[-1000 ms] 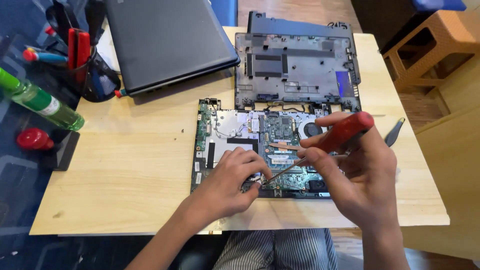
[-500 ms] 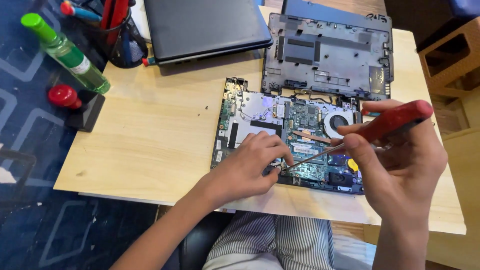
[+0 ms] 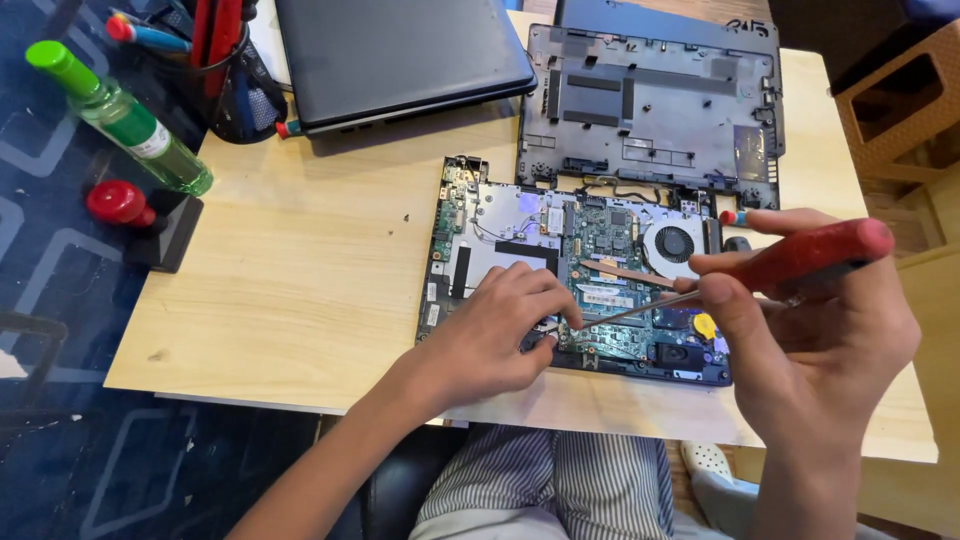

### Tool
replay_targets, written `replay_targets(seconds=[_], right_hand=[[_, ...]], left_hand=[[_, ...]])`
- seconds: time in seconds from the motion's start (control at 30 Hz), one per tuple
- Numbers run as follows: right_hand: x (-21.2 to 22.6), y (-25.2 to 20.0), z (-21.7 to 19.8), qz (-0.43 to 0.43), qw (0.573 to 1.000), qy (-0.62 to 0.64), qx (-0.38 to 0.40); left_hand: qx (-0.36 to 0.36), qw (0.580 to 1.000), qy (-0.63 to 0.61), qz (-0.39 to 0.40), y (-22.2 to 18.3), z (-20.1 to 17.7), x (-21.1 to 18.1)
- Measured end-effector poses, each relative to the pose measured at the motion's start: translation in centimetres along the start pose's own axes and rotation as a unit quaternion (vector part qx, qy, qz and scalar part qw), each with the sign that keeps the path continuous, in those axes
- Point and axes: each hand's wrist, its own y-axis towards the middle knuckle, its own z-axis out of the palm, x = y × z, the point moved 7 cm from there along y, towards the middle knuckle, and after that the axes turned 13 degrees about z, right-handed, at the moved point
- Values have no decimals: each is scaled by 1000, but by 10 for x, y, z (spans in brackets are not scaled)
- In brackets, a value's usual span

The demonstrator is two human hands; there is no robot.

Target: Repairing and reassembling a laptop by manipulating internal components and using a screwdriver.

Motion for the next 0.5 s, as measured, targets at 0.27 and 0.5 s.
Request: replay_targets(seconds=[0.27, 0.5], right_hand=[[2, -5, 3, 14, 999, 42, 9], [-9, 1, 3, 64, 995, 74, -7]], left_hand=[[5, 1000, -3, -6, -1, 0, -5], [9, 1000, -8, -25, 2, -5, -6]])
